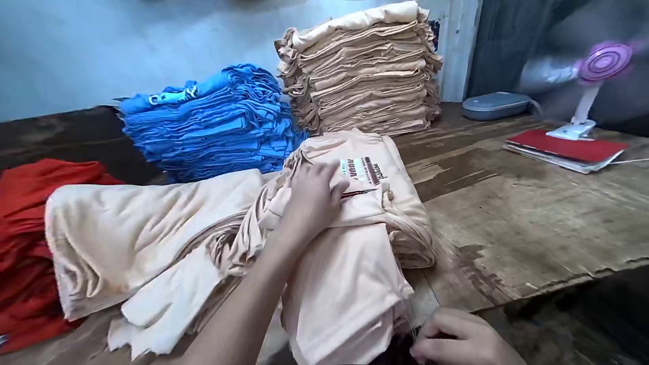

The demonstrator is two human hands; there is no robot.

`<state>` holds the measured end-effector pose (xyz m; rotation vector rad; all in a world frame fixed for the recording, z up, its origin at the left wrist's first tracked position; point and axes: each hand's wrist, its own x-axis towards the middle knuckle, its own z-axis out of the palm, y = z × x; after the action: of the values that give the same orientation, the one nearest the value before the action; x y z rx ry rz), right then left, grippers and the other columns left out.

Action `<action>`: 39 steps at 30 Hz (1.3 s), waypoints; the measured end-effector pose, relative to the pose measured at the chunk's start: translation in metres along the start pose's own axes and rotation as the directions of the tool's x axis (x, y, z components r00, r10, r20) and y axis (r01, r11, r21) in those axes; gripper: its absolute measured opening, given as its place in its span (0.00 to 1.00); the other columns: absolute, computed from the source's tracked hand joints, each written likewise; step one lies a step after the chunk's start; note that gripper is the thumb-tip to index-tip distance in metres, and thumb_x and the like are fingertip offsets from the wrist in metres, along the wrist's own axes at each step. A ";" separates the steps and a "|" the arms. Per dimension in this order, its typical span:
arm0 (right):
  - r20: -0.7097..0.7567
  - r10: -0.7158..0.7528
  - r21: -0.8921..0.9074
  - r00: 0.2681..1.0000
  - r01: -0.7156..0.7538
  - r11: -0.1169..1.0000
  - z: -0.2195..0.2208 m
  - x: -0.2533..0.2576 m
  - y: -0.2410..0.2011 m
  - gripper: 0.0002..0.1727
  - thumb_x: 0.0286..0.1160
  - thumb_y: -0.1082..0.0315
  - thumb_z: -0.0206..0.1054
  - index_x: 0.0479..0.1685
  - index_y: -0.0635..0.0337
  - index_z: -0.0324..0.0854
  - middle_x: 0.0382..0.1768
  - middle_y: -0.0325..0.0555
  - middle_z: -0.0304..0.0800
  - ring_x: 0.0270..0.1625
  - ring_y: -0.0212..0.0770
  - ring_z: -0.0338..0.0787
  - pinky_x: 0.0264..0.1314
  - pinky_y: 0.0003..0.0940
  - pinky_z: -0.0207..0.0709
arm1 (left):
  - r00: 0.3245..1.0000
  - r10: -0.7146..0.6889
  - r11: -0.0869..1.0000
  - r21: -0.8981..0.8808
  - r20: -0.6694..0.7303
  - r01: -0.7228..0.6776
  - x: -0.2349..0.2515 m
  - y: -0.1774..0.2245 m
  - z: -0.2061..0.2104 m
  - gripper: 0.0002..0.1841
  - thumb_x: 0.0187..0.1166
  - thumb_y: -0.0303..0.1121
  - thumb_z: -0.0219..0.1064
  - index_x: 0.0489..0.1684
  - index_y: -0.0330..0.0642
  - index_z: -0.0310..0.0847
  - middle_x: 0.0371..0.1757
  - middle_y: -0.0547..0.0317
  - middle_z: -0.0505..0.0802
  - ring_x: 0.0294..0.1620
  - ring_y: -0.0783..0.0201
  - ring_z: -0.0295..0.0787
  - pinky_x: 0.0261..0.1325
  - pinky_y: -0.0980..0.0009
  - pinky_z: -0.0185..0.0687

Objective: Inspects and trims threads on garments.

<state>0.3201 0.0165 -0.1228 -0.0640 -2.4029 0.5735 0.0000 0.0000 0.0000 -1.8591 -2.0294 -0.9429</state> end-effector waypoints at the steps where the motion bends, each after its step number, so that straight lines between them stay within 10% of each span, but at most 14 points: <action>1: 0.117 0.080 -0.018 0.990 -0.078 0.997 -0.009 -0.003 -0.004 0.07 0.78 0.69 0.71 0.40 0.52 0.96 0.39 0.44 0.96 0.46 0.41 0.94 0.53 0.38 0.88 | 0.998 -0.009 0.999 0.051 0.064 0.005 -0.003 -0.013 0.017 0.18 0.88 0.40 0.61 0.65 0.39 0.88 0.59 0.38 0.92 0.66 0.35 0.84 0.71 0.31 0.73; 3: 0.230 0.200 -0.111 0.952 -0.178 0.978 -0.020 -0.006 -0.006 0.11 0.78 0.57 0.73 0.39 0.52 0.97 0.50 0.45 0.97 0.54 0.46 0.95 0.60 0.49 0.86 | 0.999 0.021 0.996 0.088 0.046 -0.025 -0.008 -0.024 0.032 0.12 0.87 0.37 0.64 0.46 0.44 0.94 0.44 0.48 0.96 0.53 0.44 0.92 0.61 0.38 0.83; 7: -0.236 0.121 -0.072 0.964 -0.142 0.987 -0.006 0.008 -0.001 0.16 0.71 0.48 0.79 0.36 0.52 0.93 0.53 0.45 0.93 0.55 0.38 0.91 0.60 0.38 0.88 | 0.984 0.097 0.990 0.120 -0.149 -0.079 -0.012 -0.014 0.030 0.04 0.79 0.28 0.71 0.40 0.37 0.88 0.41 0.45 0.92 0.49 0.42 0.89 0.55 0.42 0.85; 11: -0.420 -0.047 -0.233 0.906 -0.057 0.971 0.021 0.038 0.011 0.20 0.80 0.56 0.69 0.70 0.29 0.82 0.69 0.43 0.82 0.67 0.38 0.85 0.67 0.37 0.84 | 0.957 0.106 0.980 0.190 -0.271 -0.055 -0.030 0.021 0.013 0.12 0.85 0.24 0.59 0.61 0.32 0.78 0.39 0.43 0.90 0.39 0.44 0.91 0.44 0.44 0.87; 14: -0.488 -0.158 -0.245 0.859 0.039 0.969 0.033 0.036 0.024 0.14 0.78 0.64 0.70 0.57 0.36 0.92 0.57 0.41 0.92 0.62 0.39 0.89 0.67 0.38 0.84 | 0.971 0.077 0.987 0.153 -0.227 -0.043 -0.059 0.042 0.004 0.32 0.83 0.29 0.56 0.91 0.40 0.55 0.40 0.51 0.93 0.28 0.52 0.90 0.30 0.48 0.86; 18: -0.621 0.069 0.180 0.780 0.057 0.982 0.033 0.033 0.015 0.06 0.69 0.61 0.82 0.42 0.42 0.96 0.46 0.34 0.92 0.55 0.30 0.89 0.60 0.25 0.84 | 0.979 0.150 0.982 0.134 -0.138 -0.131 -0.097 0.044 0.013 0.26 0.77 0.26 0.57 0.77 0.40 0.77 0.48 0.48 0.91 0.44 0.49 0.91 0.43 0.49 0.89; 21: -0.631 0.338 0.508 0.698 0.043 0.860 0.039 0.038 0.007 0.05 0.67 0.63 0.82 0.39 0.50 0.96 0.45 0.38 0.92 0.51 0.29 0.91 0.53 0.22 0.88 | 0.984 0.154 0.987 0.049 -0.094 -0.150 -0.120 0.049 0.015 0.22 0.89 0.43 0.57 0.76 0.48 0.82 0.44 0.49 0.86 0.43 0.51 0.84 0.45 0.52 0.79; 24: -0.600 0.456 0.656 0.657 0.078 0.751 0.043 0.042 0.004 0.05 0.72 0.64 0.78 0.41 0.52 0.96 0.45 0.38 0.92 0.52 0.28 0.89 0.53 0.21 0.86 | 0.989 0.110 0.994 -0.016 -0.099 -0.112 -0.137 0.069 0.010 0.18 0.85 0.37 0.65 0.71 0.50 0.88 0.43 0.50 0.87 0.41 0.56 0.83 0.45 0.60 0.78; 28: -0.598 0.456 0.678 0.659 0.113 0.726 0.044 0.045 0.002 0.07 0.78 0.63 0.74 0.44 0.53 0.95 0.47 0.37 0.91 0.55 0.27 0.87 0.57 0.20 0.82 | 0.977 0.136 0.991 0.007 -0.165 -0.136 -0.147 0.088 0.011 0.16 0.83 0.33 0.66 0.66 0.49 0.90 0.52 0.52 0.92 0.47 0.57 0.83 0.48 0.60 0.72; 39: -0.590 0.332 0.540 0.736 0.055 0.840 0.041 0.037 0.005 0.07 0.74 0.54 0.77 0.38 0.43 0.96 0.49 0.34 0.86 0.58 0.27 0.82 0.63 0.22 0.77 | 0.953 0.222 0.966 0.180 -0.207 -0.186 -0.131 0.096 0.028 0.10 0.78 0.37 0.68 0.50 0.54 0.94 0.39 0.60 0.92 0.39 0.58 0.83 0.39 0.60 0.70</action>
<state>0.2653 0.0118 -0.1310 -0.1883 -1.4779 1.0671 0.1206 -0.0900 -0.0674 -1.7492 -1.6902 -0.8652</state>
